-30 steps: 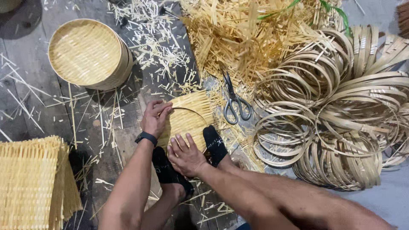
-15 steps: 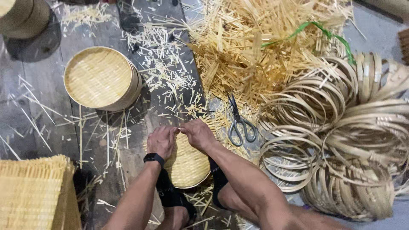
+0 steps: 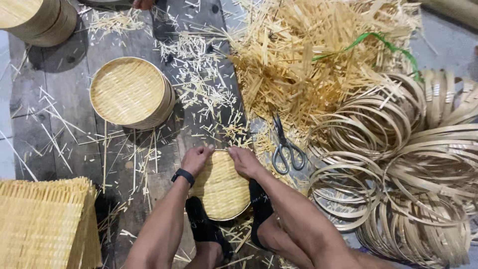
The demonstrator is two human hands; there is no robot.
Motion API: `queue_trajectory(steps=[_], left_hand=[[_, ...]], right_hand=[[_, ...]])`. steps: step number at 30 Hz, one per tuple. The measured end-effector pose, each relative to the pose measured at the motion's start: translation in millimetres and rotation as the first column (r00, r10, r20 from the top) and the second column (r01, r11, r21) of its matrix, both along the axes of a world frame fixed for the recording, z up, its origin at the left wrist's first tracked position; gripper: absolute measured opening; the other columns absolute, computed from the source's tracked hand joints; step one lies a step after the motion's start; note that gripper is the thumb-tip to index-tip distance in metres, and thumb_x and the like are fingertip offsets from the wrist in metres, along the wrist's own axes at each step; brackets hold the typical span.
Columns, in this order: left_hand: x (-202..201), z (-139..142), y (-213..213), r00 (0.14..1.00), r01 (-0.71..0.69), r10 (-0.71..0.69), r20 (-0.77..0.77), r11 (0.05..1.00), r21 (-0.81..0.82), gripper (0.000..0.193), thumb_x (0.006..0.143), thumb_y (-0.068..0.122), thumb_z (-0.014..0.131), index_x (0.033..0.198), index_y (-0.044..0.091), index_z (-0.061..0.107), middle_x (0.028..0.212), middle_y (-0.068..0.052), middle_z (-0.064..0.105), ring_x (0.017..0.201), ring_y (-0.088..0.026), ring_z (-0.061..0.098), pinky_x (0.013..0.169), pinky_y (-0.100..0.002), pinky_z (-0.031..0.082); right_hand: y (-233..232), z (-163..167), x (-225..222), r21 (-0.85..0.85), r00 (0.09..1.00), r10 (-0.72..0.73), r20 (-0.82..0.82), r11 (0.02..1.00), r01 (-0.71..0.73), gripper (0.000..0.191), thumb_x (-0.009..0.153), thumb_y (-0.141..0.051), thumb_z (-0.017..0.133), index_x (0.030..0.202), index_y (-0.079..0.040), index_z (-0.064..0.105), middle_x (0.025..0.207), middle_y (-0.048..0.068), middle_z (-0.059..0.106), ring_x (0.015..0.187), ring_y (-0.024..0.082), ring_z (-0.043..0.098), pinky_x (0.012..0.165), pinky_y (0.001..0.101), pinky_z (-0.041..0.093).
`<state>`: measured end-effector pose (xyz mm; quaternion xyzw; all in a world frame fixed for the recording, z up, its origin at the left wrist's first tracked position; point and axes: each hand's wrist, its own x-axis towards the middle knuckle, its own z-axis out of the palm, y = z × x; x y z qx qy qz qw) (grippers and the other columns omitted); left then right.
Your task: The person sits on the floor assembling round bamboo steamer baskets. They fit a woven bamboo mat into a wooden rim, press a wooden block into the ring to seat it, trim excess bamboo strips with shears, and set finished baskets aside with completed stacks.
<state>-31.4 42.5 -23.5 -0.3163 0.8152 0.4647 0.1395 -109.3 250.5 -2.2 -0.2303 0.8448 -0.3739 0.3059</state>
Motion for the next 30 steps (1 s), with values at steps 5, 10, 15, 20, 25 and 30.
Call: queue_trajectory(steps=[5, 10, 15, 20, 25, 30], left_hand=[[-4, 3, 0, 0.999, -0.037, 0.039, -0.039, 0.998, 0.041, 0.060, 0.087, 0.061, 0.064, 0.076, 0.002, 0.072, 0.063, -0.010, 0.062, 0.062, -0.019, 0.054, 0.062, -0.041, 0.044], [3, 10, -1, 0.944, -0.021, 0.051, -0.326, 0.995, 0.096, 0.055, 0.096, 0.053, 0.060, 0.087, 0.000, 0.071, 0.071, -0.010, 0.067, 0.069, -0.023, 0.058, 0.065, -0.043, 0.048], [21, 22, -1, 0.925, 0.228, -0.318, -0.207, 0.902, -0.367, 0.062, 0.110, 0.047, 0.039, 0.084, 0.003, 0.074, 0.084, -0.027, 0.069, 0.084, -0.047, 0.063, 0.076, -0.055, 0.047], [9, 14, -14, 0.928, 0.216, -0.236, -0.286, 0.971, -0.103, 0.065, 0.103, 0.054, 0.040, 0.091, -0.001, 0.072, 0.085, -0.028, 0.069, 0.082, -0.043, 0.067, 0.073, -0.051, 0.050], [3, 11, -21, 0.945, 0.187, -0.144, -0.293, 0.974, 0.125, 0.060, 0.102, 0.053, 0.048, 0.095, -0.002, 0.071, 0.081, -0.023, 0.070, 0.078, -0.036, 0.065, 0.074, -0.045, 0.051], [14, 57, -4, 0.935, 0.136, -0.096, -0.341, 0.986, 0.095, 0.052, 0.094, 0.054, 0.061, 0.108, 0.006, 0.075, 0.098, -0.014, 0.074, 0.092, -0.023, 0.070, 0.082, -0.036, 0.052]], right_hand=[[0, 0, -13, 0.001, 0.988, 0.002, 0.156, 1.000, -0.002, 0.052, 0.109, -0.040, 0.032, 0.099, 0.001, 0.061, 0.095, 0.023, 0.068, 0.092, 0.038, 0.064, 0.091, 0.0478, 0.049], [-32, 46, -13, 0.227, 0.969, 0.192, -0.156, 0.962, -0.154, 0.050, 0.105, -0.038, 0.029, 0.108, -0.002, 0.063, 0.095, 0.023, 0.067, 0.092, 0.038, 0.064, 0.087, 0.0507, 0.050], [-69, 71, -10, 0.338, 0.957, 0.262, -0.127, 0.918, -0.207, 0.058, 0.106, -0.043, 0.030, 0.100, -0.001, 0.071, 0.099, 0.026, 0.070, 0.095, 0.044, 0.068, 0.089, 0.0547, 0.052], [-74, 54, -14, 0.409, 0.963, 0.268, 0.008, 0.878, -0.248, 0.065, 0.106, -0.044, 0.025, 0.096, -0.001, 0.073, 0.087, 0.026, 0.072, 0.087, 0.043, 0.070, 0.090, 0.0529, 0.054], [-77, 58, -15, 0.317, 0.949, 0.303, -0.085, 0.911, -0.263, 0.062, 0.111, -0.043, 0.036, 0.093, 0.001, 0.075, 0.108, 0.026, 0.067, 0.103, 0.040, 0.067, 0.100, 0.0519, 0.050], [3, 148, -42, 0.489, 0.531, 0.698, -0.481, 0.716, -0.498, 0.029, 0.095, -0.030, 0.060, 0.118, -0.017, 0.073, 0.111, 0.017, 0.065, 0.110, 0.038, 0.060, 0.093, 0.0519, 0.051]])
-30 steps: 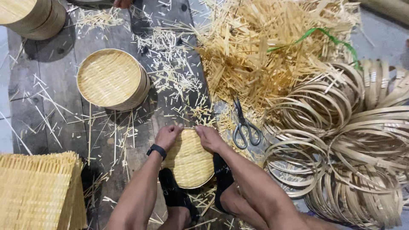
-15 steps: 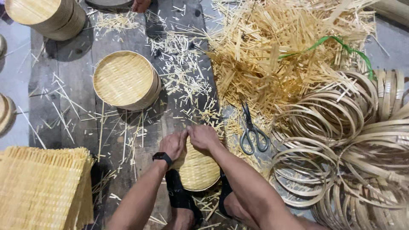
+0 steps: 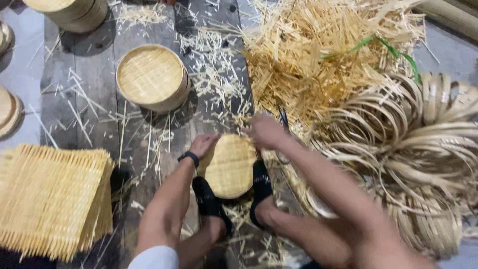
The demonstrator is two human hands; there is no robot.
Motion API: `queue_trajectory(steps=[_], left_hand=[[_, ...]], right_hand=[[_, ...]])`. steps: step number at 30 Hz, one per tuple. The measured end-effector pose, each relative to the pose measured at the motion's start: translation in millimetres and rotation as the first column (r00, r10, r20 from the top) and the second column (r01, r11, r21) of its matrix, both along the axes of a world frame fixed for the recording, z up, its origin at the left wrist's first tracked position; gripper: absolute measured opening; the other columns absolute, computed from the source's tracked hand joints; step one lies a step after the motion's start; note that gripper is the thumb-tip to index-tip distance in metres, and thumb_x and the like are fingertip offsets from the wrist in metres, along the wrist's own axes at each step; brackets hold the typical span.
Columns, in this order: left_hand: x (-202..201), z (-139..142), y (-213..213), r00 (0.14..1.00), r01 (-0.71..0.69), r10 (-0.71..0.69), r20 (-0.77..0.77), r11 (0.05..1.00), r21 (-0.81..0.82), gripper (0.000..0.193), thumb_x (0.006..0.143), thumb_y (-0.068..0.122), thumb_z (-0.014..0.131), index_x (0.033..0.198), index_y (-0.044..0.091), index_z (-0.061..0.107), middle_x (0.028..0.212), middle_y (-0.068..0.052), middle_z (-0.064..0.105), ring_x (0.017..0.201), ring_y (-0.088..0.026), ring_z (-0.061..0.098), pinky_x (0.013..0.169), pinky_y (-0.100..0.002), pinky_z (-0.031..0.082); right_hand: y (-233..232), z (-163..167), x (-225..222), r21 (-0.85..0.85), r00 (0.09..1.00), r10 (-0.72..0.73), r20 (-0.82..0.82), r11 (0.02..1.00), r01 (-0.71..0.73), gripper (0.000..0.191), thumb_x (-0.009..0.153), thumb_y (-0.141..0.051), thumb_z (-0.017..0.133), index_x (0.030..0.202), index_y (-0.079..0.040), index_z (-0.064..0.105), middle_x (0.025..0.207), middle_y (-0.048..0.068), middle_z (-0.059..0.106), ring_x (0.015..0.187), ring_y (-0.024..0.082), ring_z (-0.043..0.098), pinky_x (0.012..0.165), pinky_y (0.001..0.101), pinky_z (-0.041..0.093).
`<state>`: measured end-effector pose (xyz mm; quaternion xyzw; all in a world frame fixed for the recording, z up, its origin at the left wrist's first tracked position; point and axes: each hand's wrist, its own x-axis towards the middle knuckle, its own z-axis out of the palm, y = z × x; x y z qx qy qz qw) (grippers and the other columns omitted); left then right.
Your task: The person sits on the floor assembling round bamboo steamer baskets. They fit a woven bamboo mat into a wooden rim, press a wooden block into the ring to seat it, trim excess bamboo strips with shears, and set finished baskets aside with completed stacks.
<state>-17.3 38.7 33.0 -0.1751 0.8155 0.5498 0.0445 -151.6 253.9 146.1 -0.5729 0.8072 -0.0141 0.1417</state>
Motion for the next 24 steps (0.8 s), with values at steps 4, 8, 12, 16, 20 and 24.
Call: queue_trajectory(steps=[4, 8, 12, 16, 20, 24], left_hand=[[21, 80, 28, 0.973, -0.040, 0.082, 0.214, 0.981, -0.191, 0.039, 0.077, 0.044, 0.089, 0.087, 0.009, 0.077, 0.085, -0.012, 0.076, 0.077, -0.019, 0.069, 0.068, -0.034, 0.053], [68, 102, 70, 0.898, -0.090, -0.181, -0.400, 0.816, -0.571, 0.039, 0.076, 0.034, 0.093, 0.077, 0.010, 0.063, 0.072, -0.007, 0.062, 0.067, -0.023, 0.059, 0.058, -0.038, 0.049], [121, 54, 97, 0.789, 0.086, -0.499, -0.357, 0.666, -0.741, 0.031, 0.074, 0.018, 0.081, 0.094, 0.010, 0.060, 0.087, -0.008, 0.057, 0.081, -0.030, 0.060, 0.071, -0.045, 0.049], [163, 19, 95, 0.909, 0.304, -0.409, 0.078, 0.523, -0.796, 0.025, 0.086, 0.024, 0.079, 0.103, 0.022, 0.062, 0.106, -0.005, 0.058, 0.103, -0.027, 0.061, 0.086, -0.044, 0.050], [137, 7, 107, 0.983, -0.114, -0.018, -0.182, 0.717, -0.688, 0.088, 0.064, 0.066, 0.087, 0.121, 0.009, 0.051, 0.126, -0.022, 0.050, 0.120, -0.043, 0.047, 0.099, -0.059, 0.040], [82, 0, 125, 0.987, -0.160, 0.124, -0.102, 0.690, -0.706, 0.123, 0.050, 0.069, 0.091, 0.146, 0.009, 0.045, 0.137, -0.031, 0.042, 0.123, -0.050, 0.038, 0.100, -0.061, 0.031]], right_hand=[[122, 73, -9, 0.261, 0.944, -0.331, -0.005, 0.911, 0.320, 0.053, 0.102, -0.050, 0.051, 0.096, -0.004, 0.075, 0.102, 0.019, 0.071, 0.097, 0.036, 0.068, 0.090, 0.0485, 0.054], [191, 55, 11, 0.356, 0.843, -0.531, 0.086, 0.807, 0.471, 0.042, 0.098, -0.046, 0.057, 0.106, -0.010, 0.077, 0.100, 0.020, 0.075, 0.093, 0.037, 0.071, 0.086, 0.0497, 0.056], [189, -40, 24, 0.319, 0.580, -0.738, 0.345, 0.674, 0.667, 0.040, 0.097, -0.041, 0.064, 0.113, -0.007, 0.076, 0.099, 0.020, 0.078, 0.089, 0.033, 0.073, 0.086, 0.0462, 0.057], [171, -125, 30, 0.104, 0.557, -0.776, 0.297, 0.606, 0.789, 0.049, 0.086, -0.036, 0.078, 0.115, 0.003, 0.068, 0.113, 0.023, 0.070, 0.102, 0.033, 0.068, 0.091, 0.0442, 0.054], [152, -159, 27, -0.092, 0.650, -0.760, -0.006, 0.648, 0.756, 0.071, 0.073, -0.040, 0.088, 0.115, 0.008, 0.058, 0.114, 0.032, 0.064, 0.108, 0.043, 0.064, 0.091, 0.0514, 0.051], [140, -174, 4, 0.147, 0.362, -0.877, 0.316, 0.422, 0.894, 0.062, 0.074, -0.022, 0.087, 0.121, 0.006, 0.059, 0.108, 0.027, 0.068, 0.096, 0.040, 0.067, 0.085, 0.0501, 0.055]])
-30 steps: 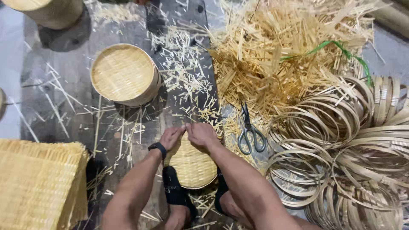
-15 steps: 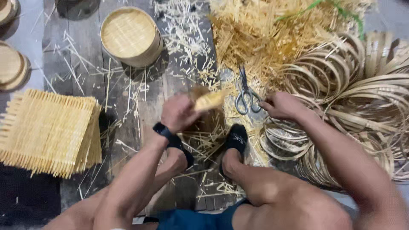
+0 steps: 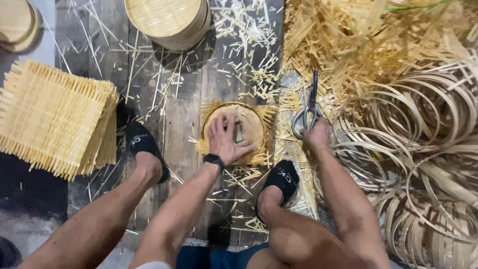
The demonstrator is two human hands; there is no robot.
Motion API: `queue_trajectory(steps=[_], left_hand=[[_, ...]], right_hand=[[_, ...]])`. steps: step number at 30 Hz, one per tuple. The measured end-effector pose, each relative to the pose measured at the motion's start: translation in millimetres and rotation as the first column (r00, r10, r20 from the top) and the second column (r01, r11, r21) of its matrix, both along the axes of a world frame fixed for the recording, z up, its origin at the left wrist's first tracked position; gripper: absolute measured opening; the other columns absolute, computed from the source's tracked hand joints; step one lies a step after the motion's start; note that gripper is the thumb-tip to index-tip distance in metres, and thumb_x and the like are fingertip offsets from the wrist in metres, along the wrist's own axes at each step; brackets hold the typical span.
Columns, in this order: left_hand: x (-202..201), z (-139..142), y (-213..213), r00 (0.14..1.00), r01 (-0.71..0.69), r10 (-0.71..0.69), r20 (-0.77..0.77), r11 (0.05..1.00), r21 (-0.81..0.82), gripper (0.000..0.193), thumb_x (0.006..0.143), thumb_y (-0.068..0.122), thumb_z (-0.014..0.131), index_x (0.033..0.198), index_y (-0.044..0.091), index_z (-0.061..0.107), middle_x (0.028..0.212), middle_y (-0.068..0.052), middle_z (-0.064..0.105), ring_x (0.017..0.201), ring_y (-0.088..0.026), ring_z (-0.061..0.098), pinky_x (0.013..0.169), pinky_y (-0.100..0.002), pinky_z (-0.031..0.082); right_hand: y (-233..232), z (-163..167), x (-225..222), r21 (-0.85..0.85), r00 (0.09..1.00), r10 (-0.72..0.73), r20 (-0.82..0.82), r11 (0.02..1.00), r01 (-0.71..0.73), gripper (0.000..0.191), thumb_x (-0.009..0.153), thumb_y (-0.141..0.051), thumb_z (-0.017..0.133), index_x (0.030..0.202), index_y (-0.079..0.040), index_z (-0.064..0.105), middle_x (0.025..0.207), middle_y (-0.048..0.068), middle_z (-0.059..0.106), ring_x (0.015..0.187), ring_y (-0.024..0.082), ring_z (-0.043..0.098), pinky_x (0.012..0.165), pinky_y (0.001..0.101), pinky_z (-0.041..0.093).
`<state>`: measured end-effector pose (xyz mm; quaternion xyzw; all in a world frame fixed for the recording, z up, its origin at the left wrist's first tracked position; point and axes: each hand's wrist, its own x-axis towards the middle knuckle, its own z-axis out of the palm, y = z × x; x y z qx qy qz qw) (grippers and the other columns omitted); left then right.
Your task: The person sits on the floor assembling round bamboo steamer baskets. They fit a woven bamboo mat into a wooden rim, press a wooden block into the ring to seat it, trim excess bamboo strips with shears, and set finished baskets aside with completed stacks.
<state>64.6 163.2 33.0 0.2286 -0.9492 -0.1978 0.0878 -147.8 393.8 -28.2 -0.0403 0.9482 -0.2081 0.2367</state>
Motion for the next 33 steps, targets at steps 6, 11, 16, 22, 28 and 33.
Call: queue_trajectory(steps=[6, 11, 16, 22, 28, 33], left_hand=[[-4, 3, -12, 0.984, 0.174, -0.167, -0.065, 0.978, 0.117, 0.112, 0.059, 0.054, 0.092, 0.154, 0.020, 0.043, 0.132, -0.018, 0.050, 0.121, -0.038, 0.046, 0.102, -0.055, 0.036], [-13, -7, -31, 0.920, 0.391, -0.388, -0.048, 0.910, 0.138, 0.122, 0.053, 0.054, 0.091, 0.159, 0.023, 0.039, 0.135, -0.016, 0.050, 0.128, -0.041, 0.045, 0.110, -0.058, 0.035], [-8, -9, -21, 0.945, 0.290, -0.293, 0.145, 0.956, 0.045, 0.124, 0.050, 0.064, 0.091, 0.153, 0.027, 0.033, 0.144, -0.028, 0.037, 0.132, -0.053, 0.036, 0.105, -0.066, 0.029], [-5, -9, 4, 0.954, -0.068, 0.009, 0.301, 0.980, 0.186, 0.116, 0.067, 0.049, 0.084, 0.163, 0.028, 0.023, 0.153, -0.037, 0.029, 0.137, -0.055, 0.036, 0.108, -0.063, 0.034], [-13, -7, 1, 0.948, 0.000, -0.044, 0.316, 0.990, 0.138, 0.113, 0.067, 0.052, 0.078, 0.161, 0.017, 0.027, 0.157, -0.030, 0.036, 0.141, -0.043, 0.038, 0.109, -0.058, 0.027], [-31, -12, 28, 0.920, -0.349, 0.294, 0.258, 0.914, 0.206, 0.115, 0.072, 0.076, 0.071, 0.150, -0.002, 0.038, 0.150, -0.024, 0.049, 0.143, -0.039, 0.038, 0.112, -0.060, 0.021]], right_hand=[[22, -14, -13, -0.405, 0.842, 0.022, 0.539, 0.883, 0.237, 0.028, 0.079, -0.015, 0.079, 0.103, -0.002, 0.070, 0.078, 0.007, 0.071, 0.065, 0.020, 0.067, 0.058, 0.0342, 0.055], [38, 25, 42, -0.425, 0.915, -0.005, 0.404, 0.885, 0.192, 0.038, 0.099, -0.031, 0.074, 0.086, 0.001, 0.060, 0.066, 0.008, 0.060, 0.054, 0.017, 0.058, 0.049, 0.0326, 0.048], [-6, 70, 102, -0.760, 0.923, -0.066, 0.380, 0.546, 0.352, 0.026, 0.097, -0.030, 0.067, 0.090, -0.006, 0.060, 0.068, 0.001, 0.058, 0.051, 0.011, 0.058, 0.044, 0.0293, 0.049], [-41, 74, 125, -0.335, 0.828, 0.083, 0.554, 0.933, 0.131, 0.039, 0.095, -0.037, 0.064, 0.080, -0.001, 0.064, 0.052, 0.004, 0.056, 0.043, 0.018, 0.057, 0.041, 0.0352, 0.044], [-4, 62, 80, -0.131, 0.937, 0.326, 0.125, 0.941, -0.310, 0.049, 0.090, -0.052, 0.069, 0.089, -0.003, 0.070, 0.076, 0.014, 0.061, 0.075, 0.029, 0.061, 0.069, 0.0466, 0.049], [-4, 34, 55, 0.240, 0.742, 0.614, -0.269, 0.789, -0.566, 0.060, 0.080, -0.052, 0.075, 0.097, 0.005, 0.067, 0.095, 0.022, 0.065, 0.092, 0.038, 0.063, 0.081, 0.0479, 0.052]])
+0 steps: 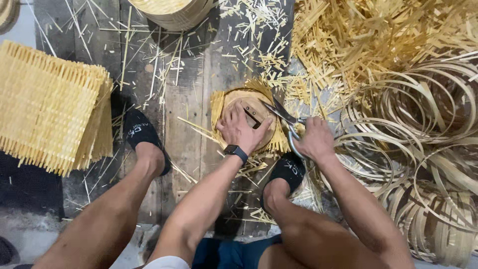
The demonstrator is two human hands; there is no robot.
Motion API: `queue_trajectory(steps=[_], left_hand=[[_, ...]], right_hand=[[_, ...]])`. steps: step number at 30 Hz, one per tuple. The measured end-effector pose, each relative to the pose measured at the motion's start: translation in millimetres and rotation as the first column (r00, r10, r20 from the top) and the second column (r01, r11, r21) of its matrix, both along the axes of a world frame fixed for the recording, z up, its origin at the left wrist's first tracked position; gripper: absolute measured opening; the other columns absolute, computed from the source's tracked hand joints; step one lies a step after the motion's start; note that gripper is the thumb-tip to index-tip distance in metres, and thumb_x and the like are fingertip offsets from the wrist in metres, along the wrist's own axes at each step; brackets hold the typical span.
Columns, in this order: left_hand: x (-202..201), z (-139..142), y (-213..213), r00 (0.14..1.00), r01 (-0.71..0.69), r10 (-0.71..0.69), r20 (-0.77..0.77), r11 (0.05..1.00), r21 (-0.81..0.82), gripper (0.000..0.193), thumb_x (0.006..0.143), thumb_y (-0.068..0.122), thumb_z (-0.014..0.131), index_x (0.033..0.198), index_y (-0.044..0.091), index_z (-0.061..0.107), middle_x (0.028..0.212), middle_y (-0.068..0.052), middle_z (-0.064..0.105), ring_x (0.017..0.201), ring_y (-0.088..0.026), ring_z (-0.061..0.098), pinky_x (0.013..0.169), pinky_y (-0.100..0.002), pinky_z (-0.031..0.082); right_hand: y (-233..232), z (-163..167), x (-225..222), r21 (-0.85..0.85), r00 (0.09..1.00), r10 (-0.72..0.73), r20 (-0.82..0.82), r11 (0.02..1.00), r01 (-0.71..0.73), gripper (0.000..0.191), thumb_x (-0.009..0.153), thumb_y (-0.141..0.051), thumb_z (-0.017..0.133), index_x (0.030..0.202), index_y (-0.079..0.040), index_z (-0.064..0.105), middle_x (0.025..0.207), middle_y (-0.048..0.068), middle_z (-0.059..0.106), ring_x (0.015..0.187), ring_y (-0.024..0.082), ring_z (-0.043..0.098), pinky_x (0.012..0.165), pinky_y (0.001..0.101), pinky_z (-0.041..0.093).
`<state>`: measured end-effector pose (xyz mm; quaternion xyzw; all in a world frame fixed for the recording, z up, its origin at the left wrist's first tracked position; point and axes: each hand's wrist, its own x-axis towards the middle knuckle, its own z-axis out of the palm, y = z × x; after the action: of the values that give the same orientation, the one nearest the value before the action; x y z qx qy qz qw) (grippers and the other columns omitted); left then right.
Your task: The person sits on the floor assembling round bamboo steamer baskets. They fit a woven bamboo mat into a wooden rim, press a wooden block into the ring to seat it, trim excess bamboo strips with shears, and set finished baskets aside with completed stacks.
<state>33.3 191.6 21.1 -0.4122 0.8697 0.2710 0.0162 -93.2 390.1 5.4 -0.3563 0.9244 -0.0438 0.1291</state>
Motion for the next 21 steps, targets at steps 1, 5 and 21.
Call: queue_trajectory(steps=[1, 5, 21], left_hand=[[-3, -1, 2, 1.000, -0.005, 0.005, 0.016, 1.000, 0.006, 0.113, 0.072, 0.075, 0.072, 0.150, -0.001, 0.040, 0.150, -0.024, 0.049, 0.142, -0.039, 0.038, 0.112, -0.060, 0.020], [-6, 0, 1, 0.999, 0.036, -0.035, 0.010, 0.999, -0.017, 0.104, 0.067, 0.066, 0.074, 0.145, 0.003, 0.047, 0.149, -0.018, 0.051, 0.137, -0.036, 0.043, 0.112, -0.060, 0.019], [0, 10, -14, 0.887, 0.459, -0.461, -0.018, 0.886, -0.064, 0.109, 0.063, 0.066, 0.080, 0.144, 0.001, 0.047, 0.137, -0.020, 0.059, 0.128, -0.038, 0.048, 0.108, -0.062, 0.020]], right_hand=[[-1, -5, -2, -0.017, 1.000, -0.022, -0.019, 1.000, 0.022, 0.056, 0.081, -0.049, 0.074, 0.098, 0.004, 0.067, 0.096, 0.022, 0.066, 0.094, 0.038, 0.063, 0.084, 0.0477, 0.052], [2, -21, -14, 0.153, 0.984, -0.061, 0.168, 0.988, 0.035, 0.038, 0.090, -0.037, 0.066, 0.103, -0.001, 0.068, 0.100, 0.020, 0.067, 0.093, 0.034, 0.067, 0.083, 0.0479, 0.055], [2, -22, -37, 0.020, 1.000, 0.012, 0.010, 1.000, -0.013, 0.024, 0.071, -0.024, 0.076, 0.083, -0.004, 0.069, 0.088, 0.021, 0.067, 0.087, 0.040, 0.066, 0.080, 0.0505, 0.055]])
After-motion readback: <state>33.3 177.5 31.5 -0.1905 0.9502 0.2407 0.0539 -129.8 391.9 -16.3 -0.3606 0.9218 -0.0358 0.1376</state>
